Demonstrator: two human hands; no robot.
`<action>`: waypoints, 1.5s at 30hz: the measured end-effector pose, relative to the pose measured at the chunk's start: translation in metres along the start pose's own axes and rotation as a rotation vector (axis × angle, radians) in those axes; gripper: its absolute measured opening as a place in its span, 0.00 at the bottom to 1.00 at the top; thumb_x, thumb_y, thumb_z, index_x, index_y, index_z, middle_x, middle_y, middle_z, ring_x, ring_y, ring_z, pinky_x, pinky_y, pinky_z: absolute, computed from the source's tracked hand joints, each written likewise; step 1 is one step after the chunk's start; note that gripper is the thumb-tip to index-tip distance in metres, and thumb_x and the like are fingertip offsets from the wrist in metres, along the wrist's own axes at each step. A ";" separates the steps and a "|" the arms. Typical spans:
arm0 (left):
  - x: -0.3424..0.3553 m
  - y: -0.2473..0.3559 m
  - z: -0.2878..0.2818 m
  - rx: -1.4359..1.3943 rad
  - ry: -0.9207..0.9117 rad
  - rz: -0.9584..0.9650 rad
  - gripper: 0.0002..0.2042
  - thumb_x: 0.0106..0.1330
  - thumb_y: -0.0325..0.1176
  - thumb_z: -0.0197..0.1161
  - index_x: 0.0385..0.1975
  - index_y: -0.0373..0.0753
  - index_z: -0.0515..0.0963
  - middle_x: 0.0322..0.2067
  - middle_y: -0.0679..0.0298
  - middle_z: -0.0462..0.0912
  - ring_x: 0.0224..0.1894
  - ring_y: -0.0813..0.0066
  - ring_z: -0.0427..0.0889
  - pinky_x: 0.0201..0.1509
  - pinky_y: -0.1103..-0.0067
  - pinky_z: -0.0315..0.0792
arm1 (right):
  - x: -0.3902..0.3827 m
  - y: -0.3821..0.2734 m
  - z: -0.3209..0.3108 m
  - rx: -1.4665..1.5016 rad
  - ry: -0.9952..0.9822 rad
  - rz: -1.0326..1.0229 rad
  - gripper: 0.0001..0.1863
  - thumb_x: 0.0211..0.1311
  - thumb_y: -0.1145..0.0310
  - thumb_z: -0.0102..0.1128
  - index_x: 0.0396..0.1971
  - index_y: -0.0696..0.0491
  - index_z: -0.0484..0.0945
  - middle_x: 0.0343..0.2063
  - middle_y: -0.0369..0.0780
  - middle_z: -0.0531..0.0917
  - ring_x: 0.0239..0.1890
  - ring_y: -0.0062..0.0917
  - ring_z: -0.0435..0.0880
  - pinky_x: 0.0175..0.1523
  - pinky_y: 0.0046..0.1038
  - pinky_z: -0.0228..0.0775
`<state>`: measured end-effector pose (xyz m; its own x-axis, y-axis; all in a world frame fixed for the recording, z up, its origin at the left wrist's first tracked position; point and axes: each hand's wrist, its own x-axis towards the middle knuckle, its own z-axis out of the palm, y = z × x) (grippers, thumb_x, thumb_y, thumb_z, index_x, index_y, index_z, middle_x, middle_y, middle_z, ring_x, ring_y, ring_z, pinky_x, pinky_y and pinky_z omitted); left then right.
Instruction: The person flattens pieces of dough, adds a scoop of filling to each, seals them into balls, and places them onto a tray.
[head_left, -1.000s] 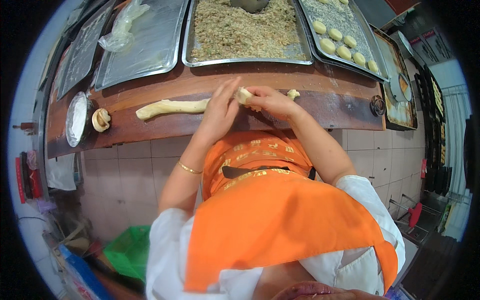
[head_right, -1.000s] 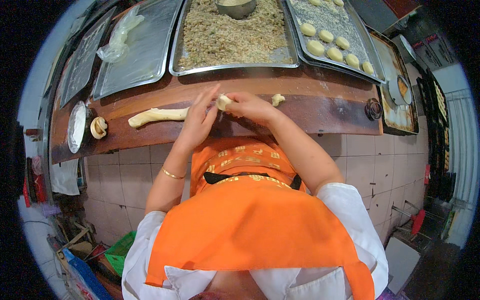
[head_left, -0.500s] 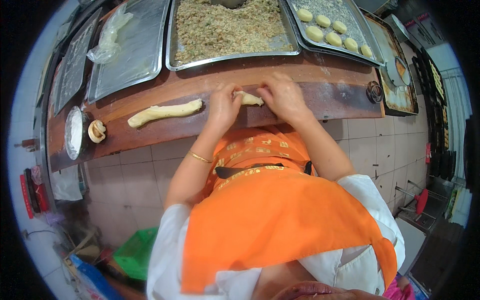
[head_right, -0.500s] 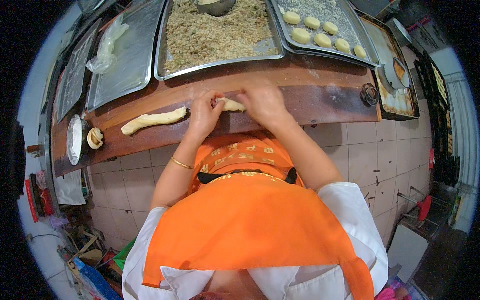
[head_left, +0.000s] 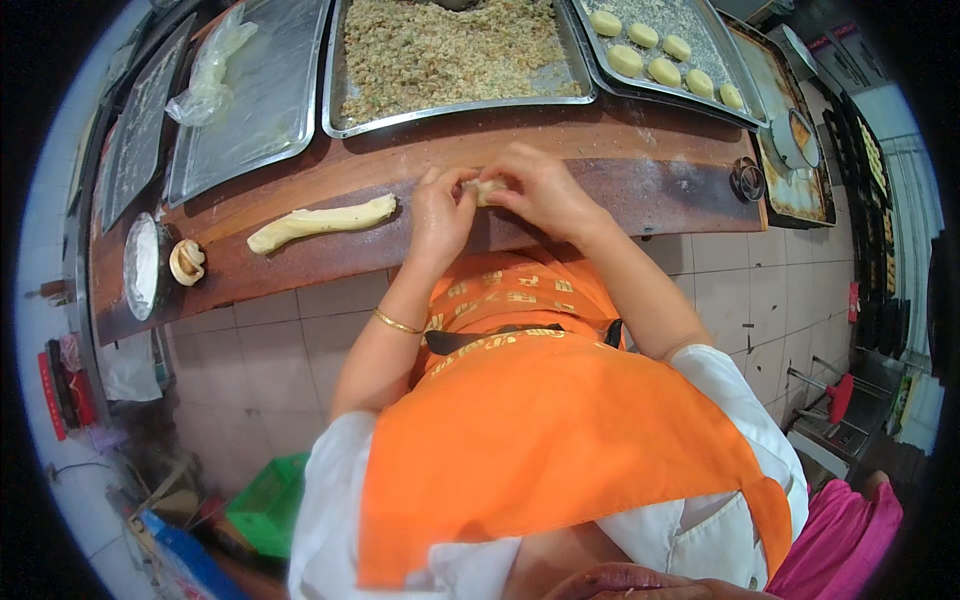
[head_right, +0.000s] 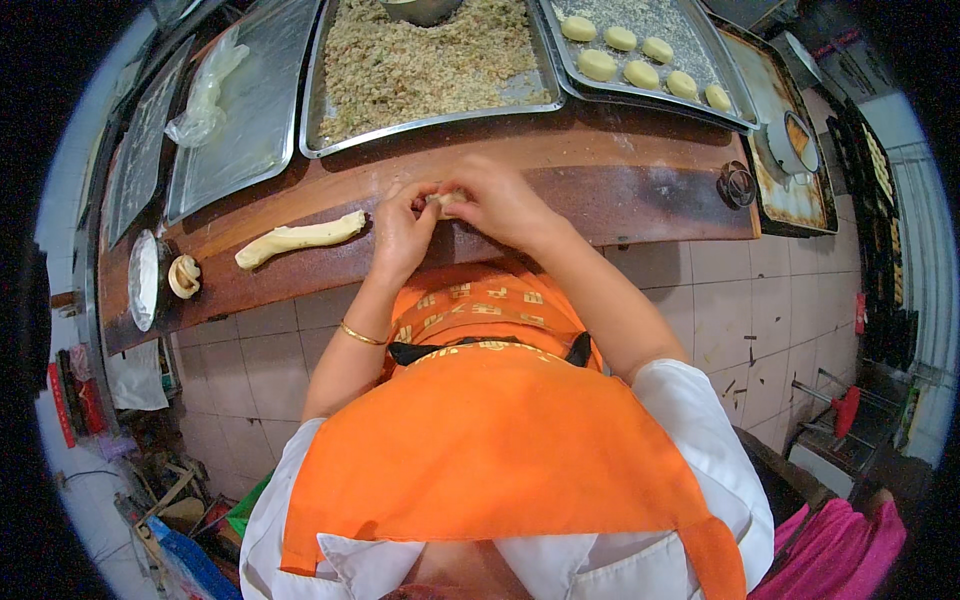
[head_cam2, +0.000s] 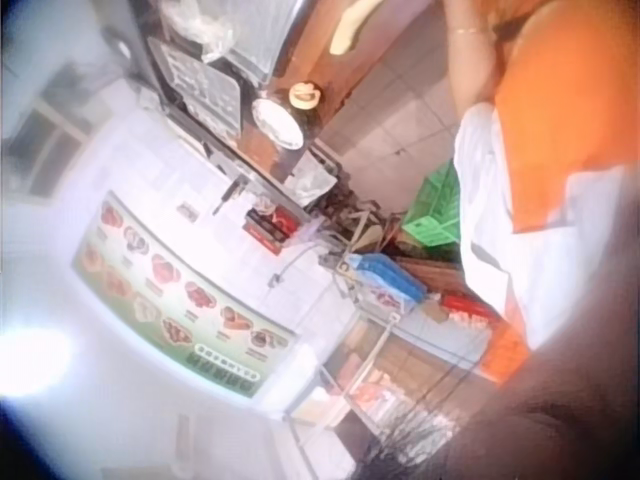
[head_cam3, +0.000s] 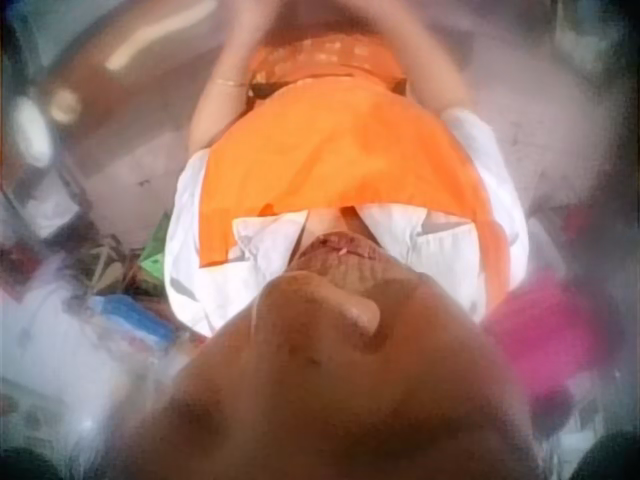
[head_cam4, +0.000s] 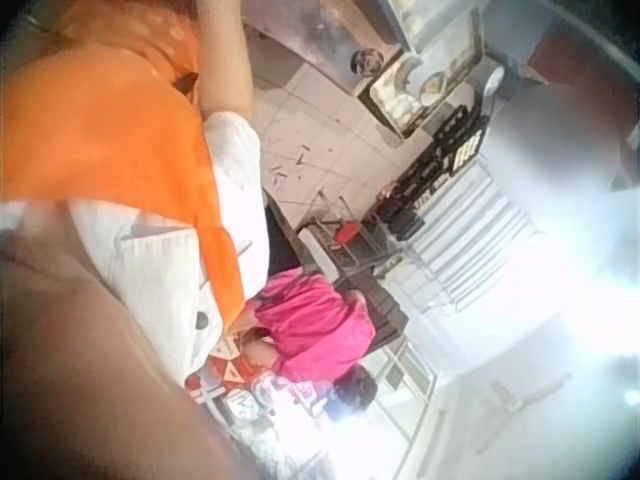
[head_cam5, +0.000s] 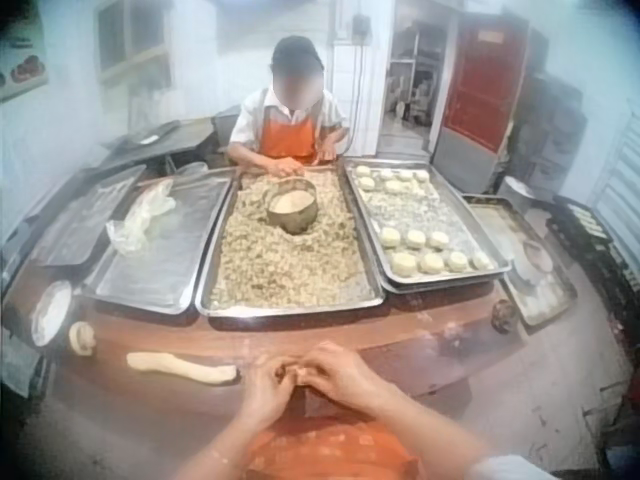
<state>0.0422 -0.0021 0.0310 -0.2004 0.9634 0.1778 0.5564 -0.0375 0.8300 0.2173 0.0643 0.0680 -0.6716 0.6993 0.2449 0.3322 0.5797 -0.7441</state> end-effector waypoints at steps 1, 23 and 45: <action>-0.001 -0.002 0.000 0.003 0.010 0.016 0.08 0.61 0.23 0.61 0.38 0.34 0.83 0.31 0.52 0.78 0.32 0.59 0.80 0.37 0.70 0.74 | 0.002 0.006 0.010 -0.107 -0.025 -0.064 0.12 0.55 0.71 0.69 0.39 0.56 0.82 0.33 0.44 0.79 0.38 0.37 0.80 0.43 0.34 0.73; -0.043 -0.124 -0.244 0.630 0.029 -0.045 0.23 0.57 0.23 0.64 0.55 0.43 0.77 0.48 0.55 0.75 0.57 0.51 0.71 0.62 0.62 0.65 | 0.092 -0.041 0.136 -0.150 -0.192 -0.352 0.15 0.55 0.76 0.63 0.45 0.57 0.79 0.43 0.45 0.80 0.50 0.43 0.77 0.56 0.39 0.71; -0.060 -0.086 -0.157 0.726 0.093 0.205 0.25 0.66 0.36 0.59 0.63 0.35 0.69 0.63 0.51 0.71 0.67 0.54 0.68 0.68 0.61 0.62 | 0.066 -0.049 0.139 -0.296 -0.262 -0.413 0.38 0.60 0.58 0.64 0.67 0.58 0.62 0.64 0.51 0.69 0.67 0.44 0.66 0.70 0.45 0.57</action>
<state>-0.1205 -0.0979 0.0316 -0.0848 0.9286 0.3614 0.9743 0.0012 0.2254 0.0649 0.0243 0.0343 -0.9144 0.2843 0.2881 0.1532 0.9019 -0.4038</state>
